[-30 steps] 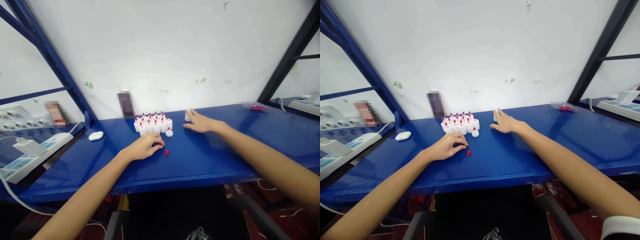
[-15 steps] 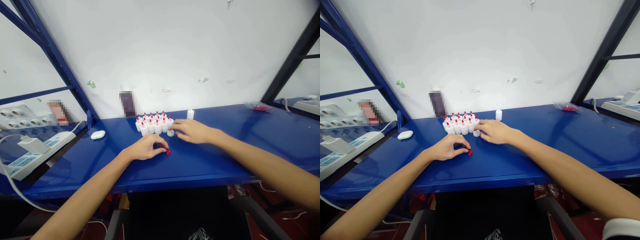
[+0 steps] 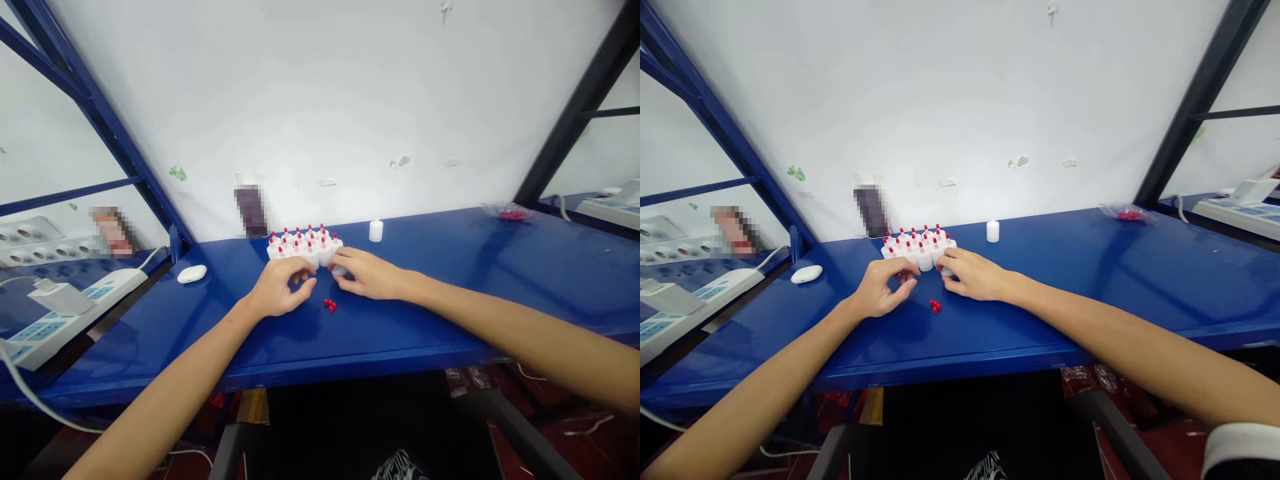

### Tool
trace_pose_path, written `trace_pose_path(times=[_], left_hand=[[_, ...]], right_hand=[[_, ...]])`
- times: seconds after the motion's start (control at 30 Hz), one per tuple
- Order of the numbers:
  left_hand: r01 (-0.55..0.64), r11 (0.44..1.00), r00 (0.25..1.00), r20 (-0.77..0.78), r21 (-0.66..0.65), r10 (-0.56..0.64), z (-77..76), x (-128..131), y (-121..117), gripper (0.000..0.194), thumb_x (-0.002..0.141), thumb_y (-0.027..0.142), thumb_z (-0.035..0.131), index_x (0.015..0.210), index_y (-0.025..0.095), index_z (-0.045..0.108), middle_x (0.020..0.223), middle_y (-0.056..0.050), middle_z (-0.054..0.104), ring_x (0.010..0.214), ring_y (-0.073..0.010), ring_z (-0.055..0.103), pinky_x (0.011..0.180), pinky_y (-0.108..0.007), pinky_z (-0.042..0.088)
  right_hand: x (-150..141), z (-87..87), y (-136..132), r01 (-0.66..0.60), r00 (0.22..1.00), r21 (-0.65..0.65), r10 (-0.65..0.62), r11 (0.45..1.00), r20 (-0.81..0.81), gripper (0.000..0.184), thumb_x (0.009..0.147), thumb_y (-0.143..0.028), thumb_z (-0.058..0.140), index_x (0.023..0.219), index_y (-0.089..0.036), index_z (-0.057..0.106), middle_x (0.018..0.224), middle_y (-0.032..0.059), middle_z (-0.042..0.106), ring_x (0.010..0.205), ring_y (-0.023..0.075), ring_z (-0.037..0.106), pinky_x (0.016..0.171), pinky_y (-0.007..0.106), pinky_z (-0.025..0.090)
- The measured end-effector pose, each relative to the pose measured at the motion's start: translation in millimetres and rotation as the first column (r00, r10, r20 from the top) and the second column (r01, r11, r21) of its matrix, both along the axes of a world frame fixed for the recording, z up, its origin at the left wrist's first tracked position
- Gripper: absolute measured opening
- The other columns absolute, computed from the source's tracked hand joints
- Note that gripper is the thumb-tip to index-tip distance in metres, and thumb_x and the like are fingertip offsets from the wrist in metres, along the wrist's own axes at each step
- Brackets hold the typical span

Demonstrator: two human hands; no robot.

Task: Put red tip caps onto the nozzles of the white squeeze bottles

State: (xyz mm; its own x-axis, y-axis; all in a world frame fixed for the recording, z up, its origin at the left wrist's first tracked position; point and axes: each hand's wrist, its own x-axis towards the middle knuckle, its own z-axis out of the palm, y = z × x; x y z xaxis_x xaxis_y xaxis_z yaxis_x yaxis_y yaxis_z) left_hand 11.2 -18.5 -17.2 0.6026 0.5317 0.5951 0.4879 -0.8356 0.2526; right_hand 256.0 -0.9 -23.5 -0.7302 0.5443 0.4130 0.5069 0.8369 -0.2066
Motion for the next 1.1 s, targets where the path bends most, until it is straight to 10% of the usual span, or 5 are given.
trace_pose_path(times=[0.13, 0.5, 0.93, 1.1], left_hand=[[-0.195, 0.981, 0.974, -0.122, -0.003, 0.193, -1.5, 4.2, 1.0, 0.028, 0.090, 0.030, 0.052, 0.116, 0.018, 0.056, 0.082, 0.001, 0.065, 0.061, -0.0113, 0.055, 0.065, -0.026, 0.044], [-0.206, 0.975, 0.870, -0.441, 0.077, 0.219, -0.6, 17.9, 2.0, 0.020, 0.093, 0.024, 0.039, 0.090, 0.018, 0.058, 0.088, -0.006, 0.070, 0.076, -0.0207, 0.064, 0.065, -0.029, 0.041], [-0.502, 0.863, 0.790, -0.377, 0.055, 0.483, 4.0, 17.5, 0.1, 0.027, 0.090, 0.021, 0.035, 0.069, 0.018, 0.053, 0.069, -0.007, 0.064, 0.066, -0.0226, 0.061, 0.062, -0.032, 0.036], [-0.256, 0.966, 0.924, -0.300, -0.026, 0.236, 4.8, 11.1, -1.2, 0.029, 0.097, 0.023, 0.029, 0.082, 0.017, 0.053, 0.076, -0.004, 0.059, 0.069, -0.0182, 0.055, 0.067, -0.031, 0.041]], right_hand=[[-7.6, 4.8, -9.5, -0.137, 0.961, -0.135, 0.098, 0.981, -0.258, 0.018, 0.093, -0.020, 0.049, 0.108, -0.020, 0.057, 0.101, 0.0048, 0.064, 0.088, 0.0179, 0.058, 0.083, 0.033, 0.045], [-17.9, 11.6, -19.7, -0.317, 0.903, -0.458, 0.117, 0.830, -0.413, 0.020, 0.097, -0.030, 0.048, 0.105, -0.018, 0.061, 0.093, 0.0022, 0.063, 0.082, 0.0152, 0.054, 0.079, 0.030, 0.043], [-6.3, 20.7, -14.9, 0.145, 0.936, 0.008, -0.135, 0.989, -0.324, 0.035, 0.089, -0.035, 0.058, 0.062, -0.020, 0.043, 0.060, -0.0014, 0.051, 0.057, 0.0112, 0.044, 0.059, 0.027, 0.032], [32.5, 30.5, 16.1, 0.354, 0.935, -0.026, -0.354, 0.935, -0.008, 0.029, 0.091, -0.041, 0.052, 0.089, -0.017, 0.067, 0.087, 0.0092, 0.071, 0.080, 0.0223, 0.064, 0.074, 0.034, 0.045]])
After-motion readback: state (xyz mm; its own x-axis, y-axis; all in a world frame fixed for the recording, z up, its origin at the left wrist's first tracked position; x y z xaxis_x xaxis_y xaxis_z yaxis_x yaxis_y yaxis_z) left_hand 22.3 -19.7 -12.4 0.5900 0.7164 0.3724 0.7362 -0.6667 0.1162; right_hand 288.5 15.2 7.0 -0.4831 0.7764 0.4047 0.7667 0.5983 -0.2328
